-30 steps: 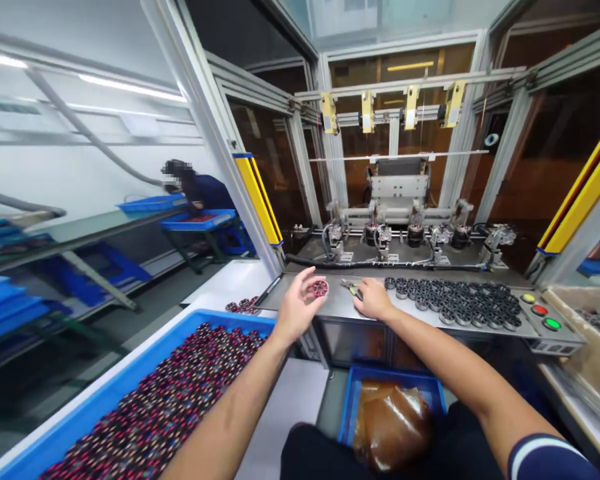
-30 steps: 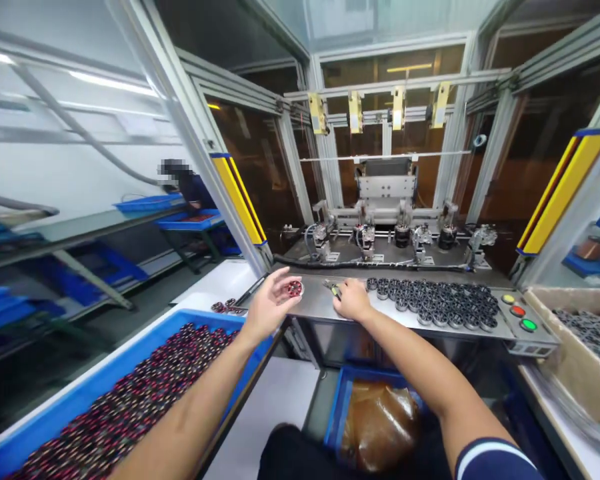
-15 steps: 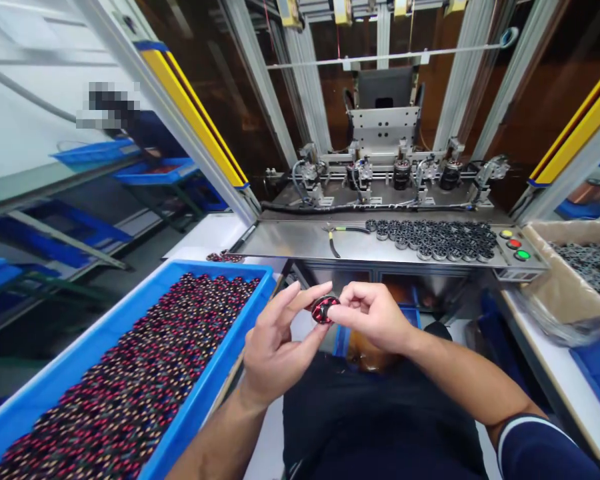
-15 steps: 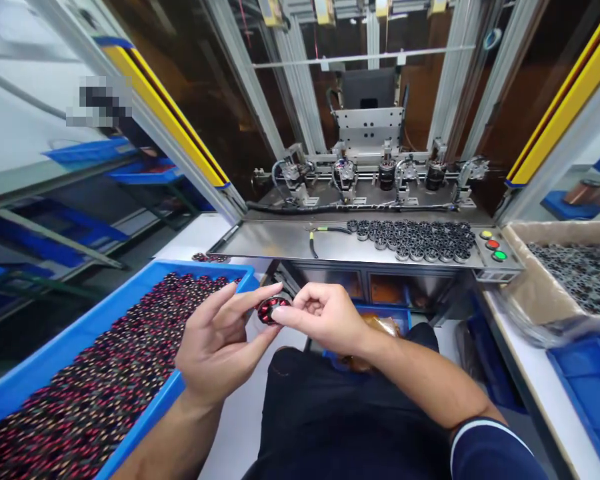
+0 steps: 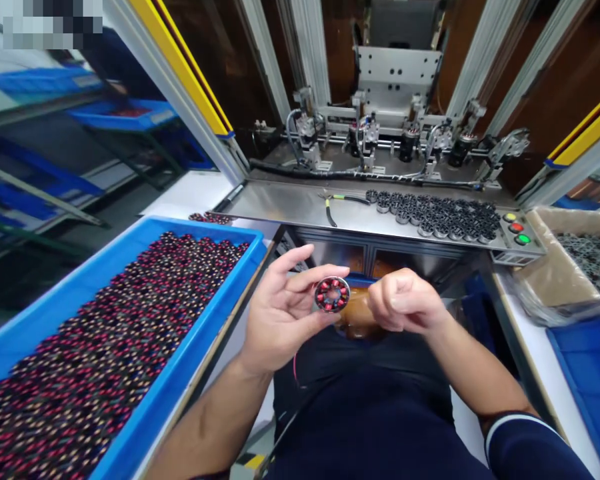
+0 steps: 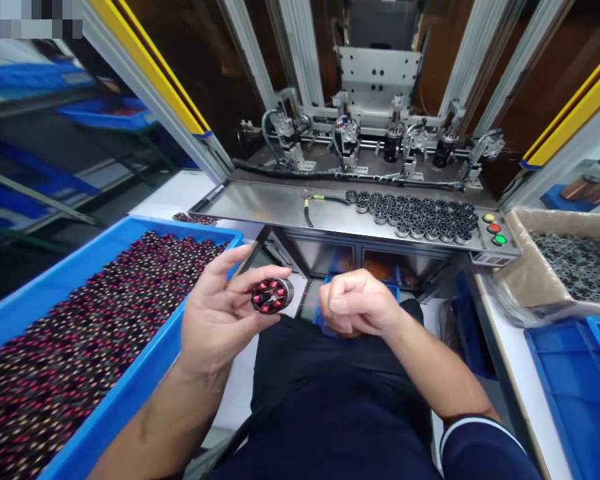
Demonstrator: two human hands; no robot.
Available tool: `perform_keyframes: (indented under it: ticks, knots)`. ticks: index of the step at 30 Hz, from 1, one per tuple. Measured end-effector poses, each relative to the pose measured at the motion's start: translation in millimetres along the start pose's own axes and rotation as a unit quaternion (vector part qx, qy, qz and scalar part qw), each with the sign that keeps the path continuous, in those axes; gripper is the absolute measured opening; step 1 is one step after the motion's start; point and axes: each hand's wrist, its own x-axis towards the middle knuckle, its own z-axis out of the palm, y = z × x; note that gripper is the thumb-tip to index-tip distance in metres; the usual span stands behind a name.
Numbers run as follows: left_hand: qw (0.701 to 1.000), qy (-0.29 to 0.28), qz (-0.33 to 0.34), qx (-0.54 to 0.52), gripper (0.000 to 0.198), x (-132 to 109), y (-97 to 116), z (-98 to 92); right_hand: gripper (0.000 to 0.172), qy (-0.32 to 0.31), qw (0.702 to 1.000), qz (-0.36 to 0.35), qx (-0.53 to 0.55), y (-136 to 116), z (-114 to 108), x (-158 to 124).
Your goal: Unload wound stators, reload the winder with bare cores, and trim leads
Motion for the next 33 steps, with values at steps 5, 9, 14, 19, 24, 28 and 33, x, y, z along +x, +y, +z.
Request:
perform_keyframes:
  ticks: [5,9,14,19,24,28,33]
  knots:
    - [0.994,0.021,0.079,0.067,0.071,-4.8,-7.3,-5.2,0.03,0.038,0.995,0.044,-0.08,27.0,-20.0,-21.7]
    - [0.971,0.018,0.181,0.155,0.075,-3.1,-13.7,-0.4,0.042,0.077,0.991,0.107,-0.026,53.6,-0.4,-19.5]
    - [0.962,0.013,0.205,0.18,0.077,-0.6,-15.9,7.3,0.037,0.082,0.989,0.113,0.047,61.0,27.1,-10.7]
    - [0.968,0.04,0.174,0.178,0.076,-4.4,-20.8,5.7,0.037,0.119,0.983,0.136,0.034,58.3,30.7,-13.8]
    - [0.984,0.047,0.129,0.118,0.079,-6.1,-28.3,4.1,0.038,0.102,0.983,0.154,0.003,52.3,31.7,-16.9]
    - [0.997,0.032,0.064,0.019,0.077,-5.0,-28.1,6.0,0.036,0.084,0.983,0.159,-0.029,48.2,33.1,-19.8]
    - [0.999,-0.006,0.014,-0.051,0.078,-5.0,-22.0,4.9,0.032,0.083,0.982,0.143,-0.088,42.5,19.6,-19.7]
